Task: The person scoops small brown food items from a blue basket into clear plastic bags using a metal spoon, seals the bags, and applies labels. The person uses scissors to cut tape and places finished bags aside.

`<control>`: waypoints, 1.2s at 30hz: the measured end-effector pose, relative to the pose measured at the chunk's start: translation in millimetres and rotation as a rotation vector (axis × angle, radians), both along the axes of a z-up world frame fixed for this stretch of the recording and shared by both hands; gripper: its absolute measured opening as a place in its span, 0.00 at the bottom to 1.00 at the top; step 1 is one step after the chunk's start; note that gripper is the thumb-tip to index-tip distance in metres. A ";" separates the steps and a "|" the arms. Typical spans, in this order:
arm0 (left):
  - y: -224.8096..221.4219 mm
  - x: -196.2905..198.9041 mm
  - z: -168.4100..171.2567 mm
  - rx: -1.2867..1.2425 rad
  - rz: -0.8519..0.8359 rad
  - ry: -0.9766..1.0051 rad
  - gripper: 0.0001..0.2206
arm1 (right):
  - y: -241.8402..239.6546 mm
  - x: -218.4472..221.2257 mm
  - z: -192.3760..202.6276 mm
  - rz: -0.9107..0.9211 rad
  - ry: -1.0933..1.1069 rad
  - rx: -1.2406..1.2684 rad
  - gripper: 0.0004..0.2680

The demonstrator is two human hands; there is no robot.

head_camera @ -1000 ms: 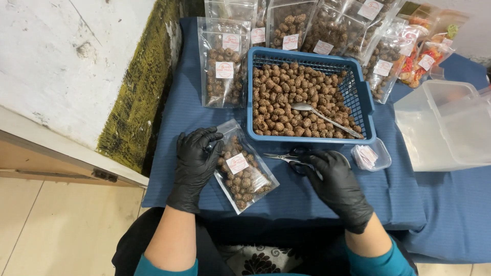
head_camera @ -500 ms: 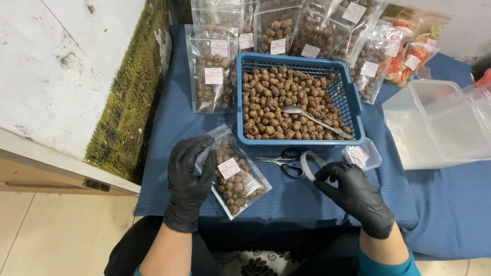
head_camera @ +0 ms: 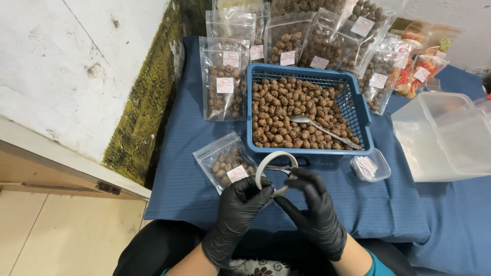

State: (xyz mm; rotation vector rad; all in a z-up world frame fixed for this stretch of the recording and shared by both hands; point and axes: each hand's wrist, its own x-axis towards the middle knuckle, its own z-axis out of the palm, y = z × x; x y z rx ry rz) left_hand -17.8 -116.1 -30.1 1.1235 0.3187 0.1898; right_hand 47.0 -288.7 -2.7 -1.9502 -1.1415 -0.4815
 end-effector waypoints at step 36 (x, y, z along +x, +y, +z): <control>92.0 -0.8 18.7 0.282 -0.105 0.160 0.07 | 27.3 41.9 -79.5 -0.042 1.016 0.319 0.17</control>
